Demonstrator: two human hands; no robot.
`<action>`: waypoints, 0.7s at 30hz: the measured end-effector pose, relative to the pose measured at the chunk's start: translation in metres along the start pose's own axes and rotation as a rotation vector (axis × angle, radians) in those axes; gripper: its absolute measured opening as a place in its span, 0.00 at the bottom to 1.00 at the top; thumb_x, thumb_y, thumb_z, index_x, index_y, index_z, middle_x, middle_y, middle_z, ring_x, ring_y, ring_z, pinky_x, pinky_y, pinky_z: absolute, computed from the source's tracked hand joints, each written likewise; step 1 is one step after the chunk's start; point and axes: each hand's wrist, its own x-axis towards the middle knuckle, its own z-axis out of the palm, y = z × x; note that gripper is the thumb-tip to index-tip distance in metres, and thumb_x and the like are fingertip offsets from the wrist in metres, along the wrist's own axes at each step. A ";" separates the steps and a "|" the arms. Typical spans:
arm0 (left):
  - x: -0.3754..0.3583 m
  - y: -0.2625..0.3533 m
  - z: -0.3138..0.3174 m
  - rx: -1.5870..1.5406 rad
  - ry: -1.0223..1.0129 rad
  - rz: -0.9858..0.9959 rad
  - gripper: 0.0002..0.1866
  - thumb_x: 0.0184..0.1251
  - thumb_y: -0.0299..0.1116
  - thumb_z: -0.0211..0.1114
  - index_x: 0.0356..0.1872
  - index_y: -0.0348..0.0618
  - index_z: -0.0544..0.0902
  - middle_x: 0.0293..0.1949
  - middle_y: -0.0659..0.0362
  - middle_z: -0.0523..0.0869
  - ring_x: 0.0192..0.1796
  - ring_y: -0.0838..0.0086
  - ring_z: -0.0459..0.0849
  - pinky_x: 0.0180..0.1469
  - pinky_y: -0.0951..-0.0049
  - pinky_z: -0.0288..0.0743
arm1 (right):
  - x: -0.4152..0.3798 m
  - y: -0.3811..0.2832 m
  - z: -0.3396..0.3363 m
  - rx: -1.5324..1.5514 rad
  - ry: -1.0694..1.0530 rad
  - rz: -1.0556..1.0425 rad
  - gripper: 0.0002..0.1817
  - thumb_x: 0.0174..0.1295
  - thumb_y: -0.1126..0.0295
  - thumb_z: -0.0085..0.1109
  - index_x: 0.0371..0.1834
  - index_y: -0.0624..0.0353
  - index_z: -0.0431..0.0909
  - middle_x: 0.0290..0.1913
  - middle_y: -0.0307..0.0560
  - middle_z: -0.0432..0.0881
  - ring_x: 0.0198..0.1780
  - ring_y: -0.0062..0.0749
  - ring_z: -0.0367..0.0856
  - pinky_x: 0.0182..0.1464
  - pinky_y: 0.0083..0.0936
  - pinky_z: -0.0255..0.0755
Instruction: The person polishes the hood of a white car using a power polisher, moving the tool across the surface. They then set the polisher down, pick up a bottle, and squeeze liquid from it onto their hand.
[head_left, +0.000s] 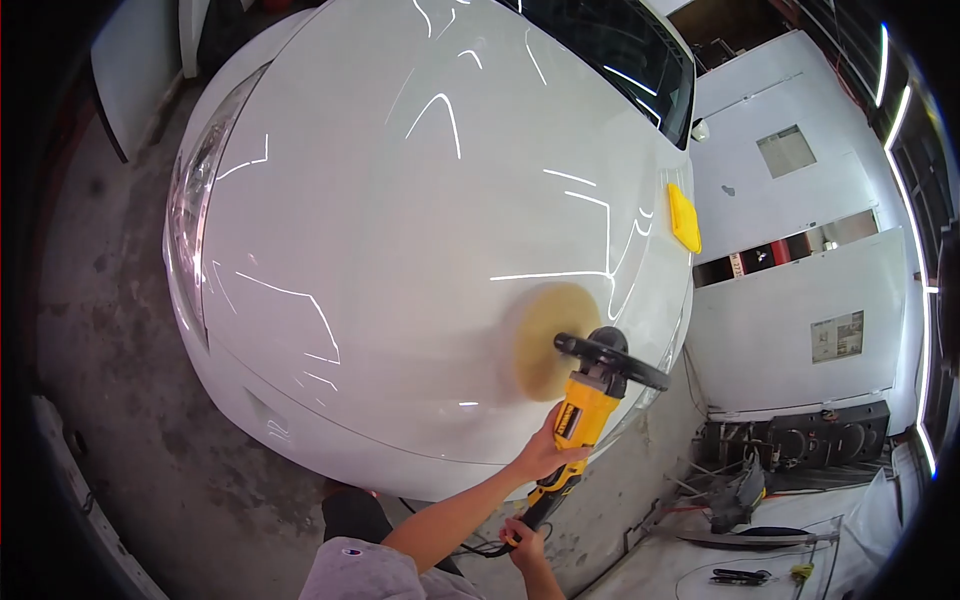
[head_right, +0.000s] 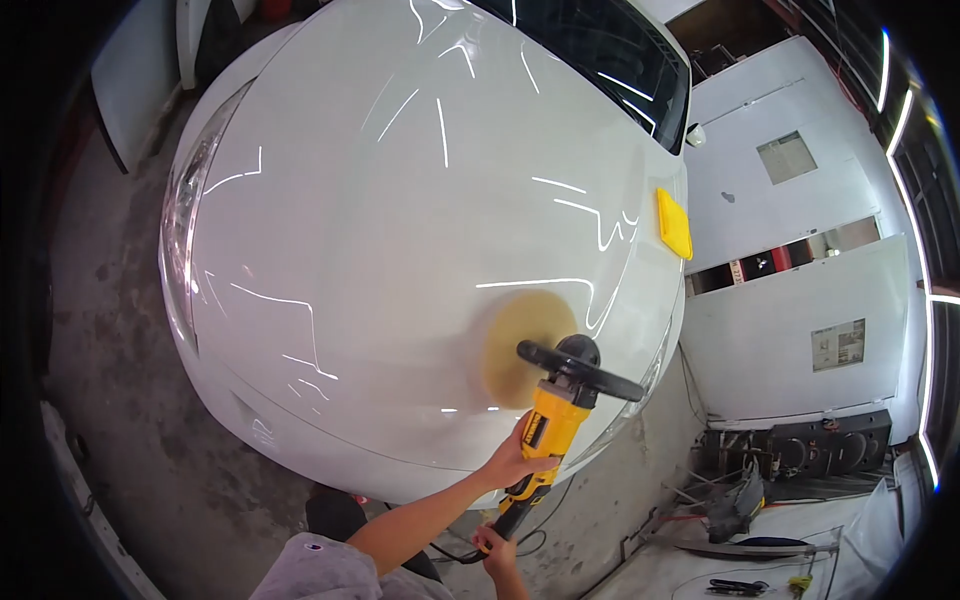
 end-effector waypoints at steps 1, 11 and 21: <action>-0.008 -0.001 -0.002 0.032 0.017 0.022 0.49 0.53 0.34 0.74 0.71 0.41 0.50 0.56 0.55 0.74 0.58 0.70 0.74 0.60 0.68 0.69 | -0.004 0.005 0.001 -0.002 0.005 0.012 0.08 0.50 0.81 0.59 0.30 0.65 0.69 0.19 0.44 0.68 0.19 0.32 0.68 0.27 0.28 0.64; -0.111 0.048 -0.054 0.053 0.097 -0.102 0.50 0.51 0.29 0.75 0.70 0.42 0.49 0.57 0.56 0.73 0.59 0.71 0.73 0.61 0.66 0.69 | -0.036 0.079 0.019 -0.320 -0.142 0.169 0.14 0.47 0.78 0.71 0.30 0.56 0.73 0.25 0.34 0.73 0.24 0.19 0.70 0.26 0.18 0.62; -0.073 0.074 -0.048 -0.006 0.149 -0.037 0.51 0.51 0.26 0.74 0.71 0.44 0.46 0.56 0.57 0.72 0.59 0.72 0.73 0.60 0.66 0.69 | -0.035 0.011 0.052 -0.425 -0.057 0.091 0.12 0.46 0.80 0.68 0.30 0.60 0.72 0.22 0.38 0.74 0.21 0.21 0.71 0.25 0.18 0.63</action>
